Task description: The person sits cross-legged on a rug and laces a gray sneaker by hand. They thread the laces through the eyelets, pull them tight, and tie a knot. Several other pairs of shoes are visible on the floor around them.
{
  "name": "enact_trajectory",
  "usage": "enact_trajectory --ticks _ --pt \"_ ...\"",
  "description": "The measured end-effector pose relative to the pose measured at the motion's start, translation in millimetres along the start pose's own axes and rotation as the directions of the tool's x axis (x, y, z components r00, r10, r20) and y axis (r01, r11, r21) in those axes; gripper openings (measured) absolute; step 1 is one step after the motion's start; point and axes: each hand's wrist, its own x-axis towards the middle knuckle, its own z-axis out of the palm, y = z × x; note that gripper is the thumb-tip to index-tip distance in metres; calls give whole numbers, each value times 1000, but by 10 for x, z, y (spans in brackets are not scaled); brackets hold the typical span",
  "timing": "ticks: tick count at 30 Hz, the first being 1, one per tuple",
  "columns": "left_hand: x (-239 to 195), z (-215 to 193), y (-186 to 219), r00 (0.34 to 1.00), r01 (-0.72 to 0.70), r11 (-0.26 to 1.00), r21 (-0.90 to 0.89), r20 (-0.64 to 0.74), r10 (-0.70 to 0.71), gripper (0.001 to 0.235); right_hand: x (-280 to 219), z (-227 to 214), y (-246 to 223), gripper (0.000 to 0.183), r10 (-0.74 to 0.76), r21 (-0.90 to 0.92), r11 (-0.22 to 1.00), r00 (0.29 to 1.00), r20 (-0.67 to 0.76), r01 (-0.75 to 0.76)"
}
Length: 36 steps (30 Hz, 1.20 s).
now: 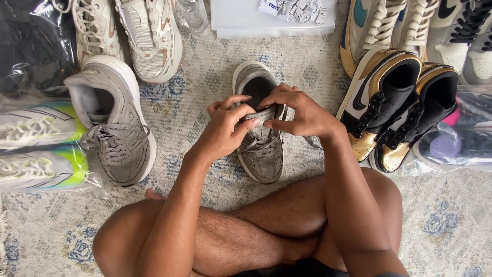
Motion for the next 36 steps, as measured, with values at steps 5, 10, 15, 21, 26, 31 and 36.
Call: enact_trajectory --ticks 5,10,15,21,26,31,36 --pt "6 29 -21 1000 9 1000 -3 16 -9 5 0 12 78 19 5 98 995 999 -32 -2" --pt "-3 -21 85 1000 12 999 -37 21 -11 23 27 30 75 28 15 243 970 999 -44 -3" --pt "32 49 43 998 57 998 -23 -12 -57 17 52 47 115 29 9 346 938 997 -76 18" --pt "-4 42 49 998 59 998 -14 -9 -59 15 39 29 141 32 31 348 937 998 -54 -10" --pt "7 48 27 998 55 998 -7 -13 -55 15 51 28 123 32 24 327 945 998 -62 -3" --pt "10 59 -4 998 57 998 -25 -11 -58 13 50 41 134 34 25 327 945 997 -74 1" --pt "-3 51 26 998 63 998 -33 -15 -63 13 49 51 121 31 15 309 951 996 -89 13"
